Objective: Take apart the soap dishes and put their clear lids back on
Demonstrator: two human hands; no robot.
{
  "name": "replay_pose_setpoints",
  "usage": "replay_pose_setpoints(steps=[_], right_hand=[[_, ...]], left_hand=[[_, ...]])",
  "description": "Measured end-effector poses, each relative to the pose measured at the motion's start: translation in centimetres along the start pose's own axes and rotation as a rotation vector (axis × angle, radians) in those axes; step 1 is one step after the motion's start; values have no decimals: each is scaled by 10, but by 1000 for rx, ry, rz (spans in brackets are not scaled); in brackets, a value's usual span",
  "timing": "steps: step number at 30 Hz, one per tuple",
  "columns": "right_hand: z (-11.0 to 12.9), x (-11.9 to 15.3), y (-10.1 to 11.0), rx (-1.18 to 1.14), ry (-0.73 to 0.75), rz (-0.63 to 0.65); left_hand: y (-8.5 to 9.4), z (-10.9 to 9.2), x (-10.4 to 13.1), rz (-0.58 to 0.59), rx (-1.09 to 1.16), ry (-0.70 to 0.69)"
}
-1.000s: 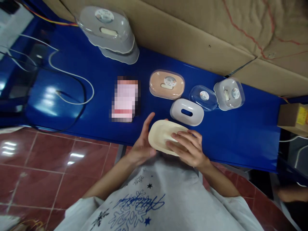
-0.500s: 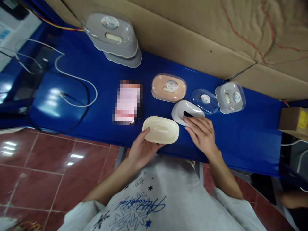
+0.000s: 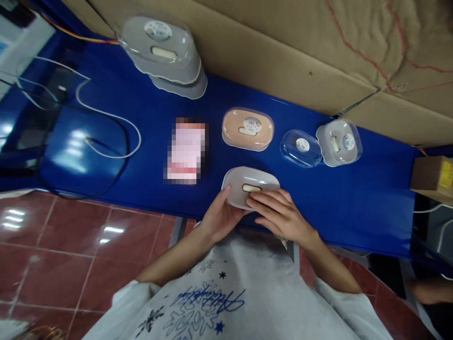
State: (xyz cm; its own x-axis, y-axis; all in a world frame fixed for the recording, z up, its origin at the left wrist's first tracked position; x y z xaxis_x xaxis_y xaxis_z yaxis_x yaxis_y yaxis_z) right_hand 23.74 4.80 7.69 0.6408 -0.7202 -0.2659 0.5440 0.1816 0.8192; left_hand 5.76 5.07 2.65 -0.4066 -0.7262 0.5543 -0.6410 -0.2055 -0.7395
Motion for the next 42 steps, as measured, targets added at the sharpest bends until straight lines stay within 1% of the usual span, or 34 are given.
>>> replay_pose_setpoints(steps=[1, 2, 4, 6, 7, 9, 13, 16, 18, 20, 23, 27, 29, 31, 34, 42], right_hand=[[-10, 0, 6, -6, -19, -23], [-22, -1, 14, 10, -70, -63], [-52, -2, 28, 118, -261, -135], [-79, -1, 37, 239, -426, -130], [-89, 0, 38, 278, -472, -109], [-100, 1, 38, 319, -503, -73], [-104, 8, 36, 342, -494, -52], [-108, 11, 37, 308, -467, -48], [-111, 13, 39, 256, -473, -55], [-110, 12, 43, 181, -478, -87], [-94, 7, 48, 50, -416, -120], [-58, -3, 43, -144, -263, -4], [-43, -7, 37, -190, -204, 54], [-33, -10, 32, -194, -164, 78], [-27, -11, 29, -175, -132, 69], [-26, -11, 25, -187, -117, 61]], left_hand=[[1, -1, 0, -8, 21, -10], [2, -3, 0, -11, 37, -21], [3, -5, 1, -10, 53, -39], [4, -5, 3, 1, 53, -39], [4, -4, 4, 10, 48, -31], [3, -1, 5, 23, 37, -10], [0, 3, 4, 27, 27, 18], [0, 4, 2, 23, 15, 32], [0, 4, 1, 22, -3, 41], [0, 3, 0, 20, -19, 43], [1, 4, -3, 30, -19, 42], [-1, 9, -6, 58, 20, 53], [-4, 9, -7, 80, 36, 47], [-7, 8, -7, 106, 46, 32], [-10, 6, -7, 122, 46, 17], [-12, 7, -7, 85, 42, 25]])
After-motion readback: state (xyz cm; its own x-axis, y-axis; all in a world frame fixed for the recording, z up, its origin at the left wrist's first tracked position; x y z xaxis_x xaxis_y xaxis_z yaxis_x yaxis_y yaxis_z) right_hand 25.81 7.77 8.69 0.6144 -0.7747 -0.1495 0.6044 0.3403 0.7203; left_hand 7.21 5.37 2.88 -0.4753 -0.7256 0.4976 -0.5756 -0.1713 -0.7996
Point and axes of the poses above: each hand's wrist, its own x-axis away from the middle knuckle, its own y-axis out of the back of the hand, z = x × y, the point moved 4 cm from there along -x, towards the middle knuckle, and after that the axes turned 3 degrees about -x, right-handed, at the moved point
